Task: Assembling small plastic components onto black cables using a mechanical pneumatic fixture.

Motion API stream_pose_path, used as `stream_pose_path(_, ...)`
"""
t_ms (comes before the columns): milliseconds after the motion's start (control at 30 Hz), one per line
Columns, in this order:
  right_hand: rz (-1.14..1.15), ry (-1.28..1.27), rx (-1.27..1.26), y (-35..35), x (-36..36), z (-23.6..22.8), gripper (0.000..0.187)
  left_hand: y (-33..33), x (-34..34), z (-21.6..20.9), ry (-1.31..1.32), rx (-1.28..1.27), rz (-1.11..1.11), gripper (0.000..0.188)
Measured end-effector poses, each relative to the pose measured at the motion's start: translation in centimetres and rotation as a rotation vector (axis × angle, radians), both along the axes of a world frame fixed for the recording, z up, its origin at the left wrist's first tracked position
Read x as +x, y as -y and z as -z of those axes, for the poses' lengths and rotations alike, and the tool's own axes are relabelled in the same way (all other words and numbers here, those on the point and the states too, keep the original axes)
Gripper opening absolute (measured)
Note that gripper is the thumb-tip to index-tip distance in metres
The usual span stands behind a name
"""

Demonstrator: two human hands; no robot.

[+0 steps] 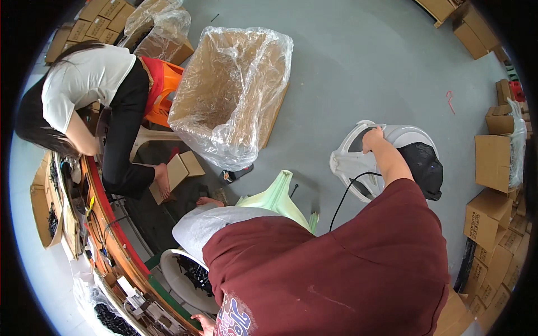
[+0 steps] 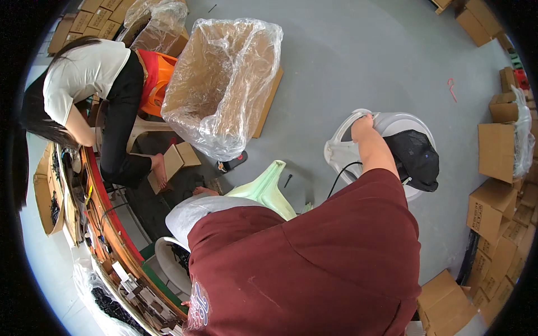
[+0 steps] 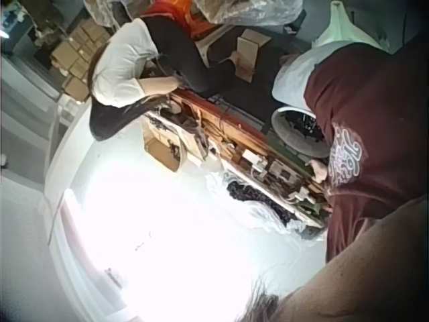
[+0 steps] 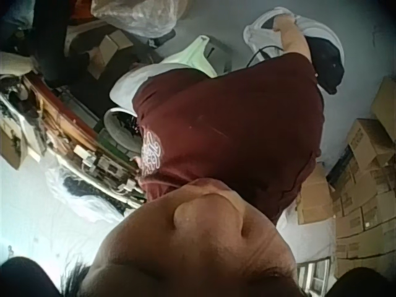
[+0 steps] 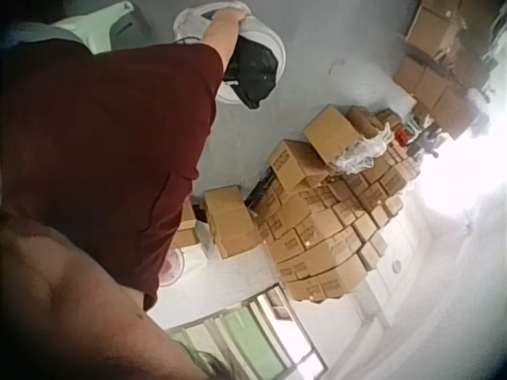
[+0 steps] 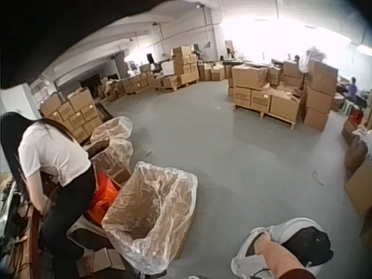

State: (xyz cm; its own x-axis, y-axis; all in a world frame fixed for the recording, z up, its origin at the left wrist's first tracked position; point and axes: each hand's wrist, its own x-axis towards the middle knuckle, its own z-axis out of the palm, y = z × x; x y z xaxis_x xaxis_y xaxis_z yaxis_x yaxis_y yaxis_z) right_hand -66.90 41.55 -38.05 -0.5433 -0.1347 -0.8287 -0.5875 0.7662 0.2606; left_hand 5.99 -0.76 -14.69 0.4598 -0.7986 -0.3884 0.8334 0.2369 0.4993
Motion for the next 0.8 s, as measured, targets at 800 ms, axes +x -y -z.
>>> stream_pose_path(800, 0.071, 0.065, -0.034, 14.7, 0.1, 0.5, 0.063, 0.3, 0.6, -0.6, 0.037, 0.014, -0.014, 0.075)
